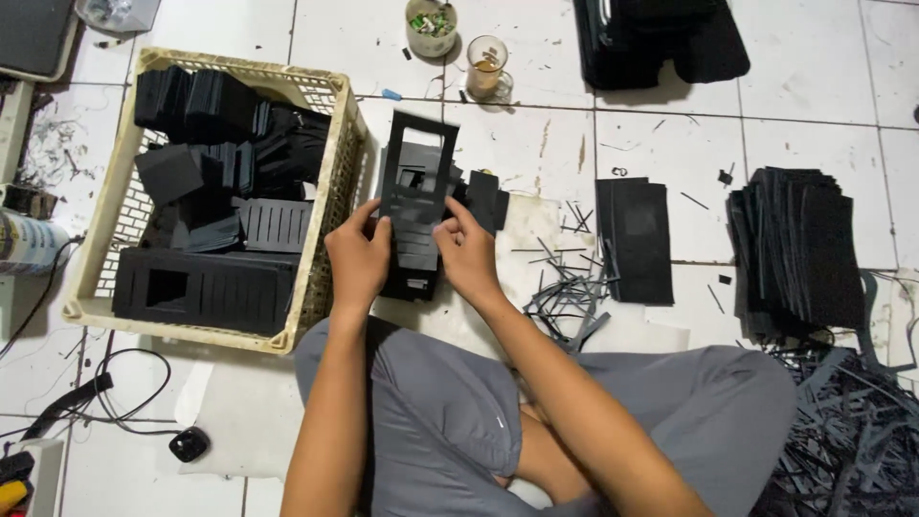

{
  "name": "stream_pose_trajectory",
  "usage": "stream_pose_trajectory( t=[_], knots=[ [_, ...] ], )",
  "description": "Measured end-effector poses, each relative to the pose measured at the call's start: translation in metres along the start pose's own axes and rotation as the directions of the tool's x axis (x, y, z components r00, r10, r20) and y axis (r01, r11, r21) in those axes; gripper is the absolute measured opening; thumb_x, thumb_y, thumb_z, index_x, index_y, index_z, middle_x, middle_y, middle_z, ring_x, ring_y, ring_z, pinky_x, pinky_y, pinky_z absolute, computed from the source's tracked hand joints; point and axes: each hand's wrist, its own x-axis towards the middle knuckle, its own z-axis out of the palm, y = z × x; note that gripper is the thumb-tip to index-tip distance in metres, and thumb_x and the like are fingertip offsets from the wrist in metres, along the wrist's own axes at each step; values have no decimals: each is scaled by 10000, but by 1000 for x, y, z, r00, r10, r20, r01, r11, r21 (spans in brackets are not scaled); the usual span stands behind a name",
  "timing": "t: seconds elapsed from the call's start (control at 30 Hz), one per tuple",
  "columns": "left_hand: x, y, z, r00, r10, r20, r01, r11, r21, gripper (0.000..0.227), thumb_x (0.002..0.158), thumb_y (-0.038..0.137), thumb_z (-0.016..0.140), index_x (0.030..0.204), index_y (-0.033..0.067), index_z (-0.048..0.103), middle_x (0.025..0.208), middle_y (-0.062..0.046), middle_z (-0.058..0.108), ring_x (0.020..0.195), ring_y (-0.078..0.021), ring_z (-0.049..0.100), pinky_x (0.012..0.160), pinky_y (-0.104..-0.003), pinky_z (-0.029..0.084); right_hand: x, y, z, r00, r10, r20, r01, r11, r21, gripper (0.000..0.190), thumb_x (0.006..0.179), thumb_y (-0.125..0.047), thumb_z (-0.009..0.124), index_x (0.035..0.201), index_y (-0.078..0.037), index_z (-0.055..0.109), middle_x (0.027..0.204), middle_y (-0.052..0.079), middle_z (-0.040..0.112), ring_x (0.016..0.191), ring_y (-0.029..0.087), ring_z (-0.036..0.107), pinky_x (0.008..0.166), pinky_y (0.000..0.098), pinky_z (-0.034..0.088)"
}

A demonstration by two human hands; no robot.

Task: Removing waste material from pre-cut leather pieces by hand.

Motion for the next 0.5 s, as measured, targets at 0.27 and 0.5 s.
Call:
stream_pose_trajectory(
  t=[0.27,0.5],
  knots=[
    [4,-39,5,1000,-26,16,20,962,274,280,942,50,672,1203,-45,709,975,-220,684,874,-387,715,673,-470,609,-5,21,12,992,122,30,-121,992,-18,421,930,-25,589,1347,14,635,903,110,735,680,190,730,626,345,576],
    [-6,-21,2,1000,5,-8,-2,907,422,317,965,138,703,1254,8,687,1117,-181,573,974,-377,680,696,-478,612,-43,15,-39,984,124,126,-110,987,-115,322,882,-97,688,1191,-137,770,853,92,730,638,203,732,586,336,575]
  ],
)
